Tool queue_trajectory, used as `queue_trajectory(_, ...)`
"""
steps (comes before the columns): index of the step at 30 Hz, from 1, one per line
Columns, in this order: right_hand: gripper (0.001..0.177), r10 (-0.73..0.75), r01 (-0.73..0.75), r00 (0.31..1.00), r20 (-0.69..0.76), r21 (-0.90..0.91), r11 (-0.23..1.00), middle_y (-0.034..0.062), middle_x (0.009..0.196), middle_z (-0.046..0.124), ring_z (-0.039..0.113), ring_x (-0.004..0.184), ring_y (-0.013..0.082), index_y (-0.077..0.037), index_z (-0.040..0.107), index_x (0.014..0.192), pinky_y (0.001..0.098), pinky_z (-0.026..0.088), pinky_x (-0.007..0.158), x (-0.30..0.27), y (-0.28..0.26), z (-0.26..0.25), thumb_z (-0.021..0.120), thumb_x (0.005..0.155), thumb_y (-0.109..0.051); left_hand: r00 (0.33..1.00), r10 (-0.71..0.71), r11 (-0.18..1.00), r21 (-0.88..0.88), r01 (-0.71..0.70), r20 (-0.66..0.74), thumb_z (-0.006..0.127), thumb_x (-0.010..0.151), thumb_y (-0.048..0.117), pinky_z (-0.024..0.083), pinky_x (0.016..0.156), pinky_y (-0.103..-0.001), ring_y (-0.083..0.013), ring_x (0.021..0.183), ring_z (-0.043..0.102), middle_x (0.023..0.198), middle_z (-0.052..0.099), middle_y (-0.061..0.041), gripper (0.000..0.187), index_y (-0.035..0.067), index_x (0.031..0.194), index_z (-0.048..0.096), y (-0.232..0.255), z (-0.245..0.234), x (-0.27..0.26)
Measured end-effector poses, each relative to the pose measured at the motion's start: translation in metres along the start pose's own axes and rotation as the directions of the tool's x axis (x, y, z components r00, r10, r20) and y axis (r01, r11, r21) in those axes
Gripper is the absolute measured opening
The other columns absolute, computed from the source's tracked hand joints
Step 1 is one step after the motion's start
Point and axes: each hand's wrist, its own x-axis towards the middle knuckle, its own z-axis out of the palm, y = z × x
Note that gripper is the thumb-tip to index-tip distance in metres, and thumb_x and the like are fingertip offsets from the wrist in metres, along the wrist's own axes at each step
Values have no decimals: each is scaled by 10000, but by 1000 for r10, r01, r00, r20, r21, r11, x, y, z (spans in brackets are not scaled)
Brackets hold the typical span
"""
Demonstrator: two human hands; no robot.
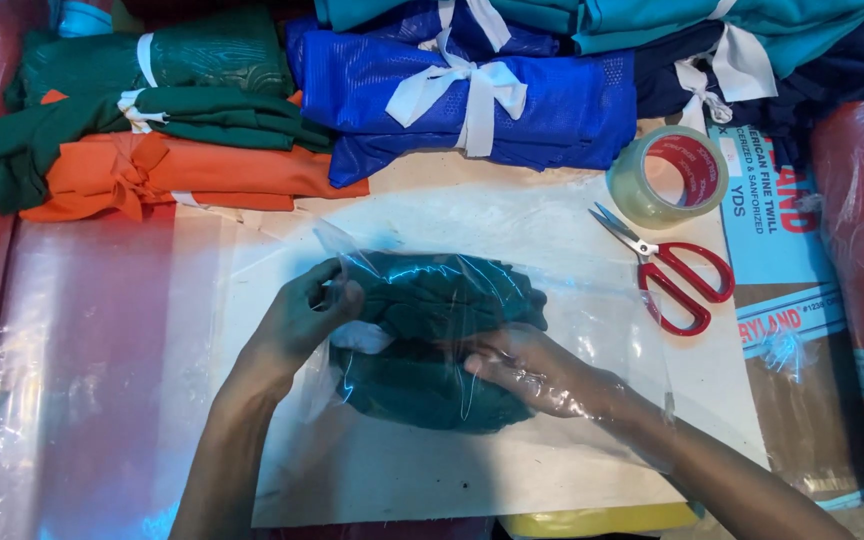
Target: Folding a green cloth, securing it with a white band, and placing it into a plastic bag.
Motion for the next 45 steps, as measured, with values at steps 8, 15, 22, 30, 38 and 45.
queue_trajectory(8, 374, -142, 142, 990, -2, -47, 989, 128, 616, 728, 768, 558, 246, -85, 782, 856, 311, 593, 548, -3, 18, -7, 564, 1039, -328, 988, 119, 965, -247, -93, 95, 914, 610, 363, 265, 1159, -706, -543, 1486, 340, 1531, 487, -251, 1102, 185, 1566, 396, 23, -12, -12)
queue_trajectory(15, 426, 539, -517, 818, 201, -154, 842, 193, 1067, 797, 801, 936, 279, -10, 716, 1249, 354, 618, 941, 0, -28, -24, 621, 1012, -351, 976, 111, 979, -188, -75, 189, 906, 675, 360, 381, 1129, -674, -522, 1359, 520, 1297, 638, -237, 823, 116, 1388, 578, 15, 4, 10)
queue_trajectory(22, 316, 379, -418, 903, 203, 207, 885, 131, 1115, 747, 761, 1025, 189, 10, 702, 1198, 293, 548, 1025, -5, 81, 3, 668, 983, -220, 947, 159, 979, -169, -115, 278, 843, 669, 446, 556, 1053, -530, -378, 1259, 670, 1247, 717, -127, 755, 180, 1342, 625, 27, 16, 28)
queue_trajectory(30, 356, 559, -554, 829, -3, 130, 822, 87, 924, 817, 806, 950, 180, -47, 829, 1120, 238, 579, 994, -6, 22, -6, 796, 861, -289, 966, 189, 982, -11, -190, 176, 859, 704, 511, 453, 1051, -664, -517, 1324, 558, 1355, 626, -253, 1030, 172, 1558, 392, 18, 2, 21)
queue_trajectory(38, 333, 324, -330, 903, -283, 26, 943, 71, 913, 831, 806, 911, 261, -266, 839, 1045, 298, 628, 867, 20, -9, 6, 761, 780, -449, 967, 210, 965, 128, -229, 146, 844, 635, 621, 386, 1088, -704, -515, 1399, 482, 1480, 535, -257, 1148, 103, 1536, 354, 35, 12, 15)
queue_trajectory(45, 281, 464, -569, 807, -366, -272, 776, -235, 1088, 804, 728, 1145, 74, -634, 785, 1008, 236, 553, 1038, 27, -3, -5, 716, 747, -712, 988, 147, 972, 176, -155, 56, 881, 617, 581, 388, 1094, -700, -519, 1390, 491, 1477, 535, -250, 1282, 146, 1612, 201, 48, 15, 9)
